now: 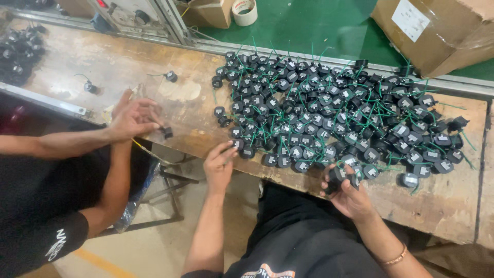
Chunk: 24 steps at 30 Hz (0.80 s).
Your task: The person picks up black power adapter plugs with green wires one at a time from a pile on the workbench, manipulates and checks each unit by hand, and sets it back on the table, working through the batch continuously.
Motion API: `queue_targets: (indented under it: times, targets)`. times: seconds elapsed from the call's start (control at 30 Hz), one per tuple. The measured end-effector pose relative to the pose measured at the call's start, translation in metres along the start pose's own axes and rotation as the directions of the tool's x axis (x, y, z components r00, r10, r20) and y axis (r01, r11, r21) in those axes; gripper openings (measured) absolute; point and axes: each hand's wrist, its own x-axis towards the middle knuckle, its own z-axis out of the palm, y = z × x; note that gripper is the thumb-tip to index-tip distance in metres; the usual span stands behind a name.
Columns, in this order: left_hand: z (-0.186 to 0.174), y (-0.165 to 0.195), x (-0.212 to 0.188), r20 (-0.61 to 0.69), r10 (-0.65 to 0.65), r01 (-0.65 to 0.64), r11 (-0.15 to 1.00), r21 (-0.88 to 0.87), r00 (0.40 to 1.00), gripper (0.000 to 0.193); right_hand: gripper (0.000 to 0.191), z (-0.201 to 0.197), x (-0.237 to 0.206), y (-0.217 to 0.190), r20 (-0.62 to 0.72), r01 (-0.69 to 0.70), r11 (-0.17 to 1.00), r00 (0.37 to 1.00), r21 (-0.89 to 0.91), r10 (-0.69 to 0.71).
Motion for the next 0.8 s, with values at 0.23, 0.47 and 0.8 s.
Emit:
queue_targets:
  times: [0.23, 0.47, 0.8]
  targets:
    - [0.023, 0.037, -0.013, -0.263, -0.441, 0.168, 0.725, -0.668, 0.858, 0.032, 0.06, 0.012, 0.004, -0.001, 0.045, 0.018, 1.0, 0.999, 0.001, -0.018]
    - [0.084, 0.133, -0.011, 0.294, 0.203, -0.045, 0.883, -0.468, 0.934, 0.022, 0.074, 0.019, 0.002, 0.001, 0.058, -0.032, 0.991, 0.998, -0.133, 0.04]
    - [0.072, 0.13, -0.033, 0.291, 0.243, -0.088, 0.884, -0.458, 0.925, 0.026, 0.067, 0.024, 0.002, 0.005, -0.095, 0.02, 0.962, 0.994, -0.273, -0.047]
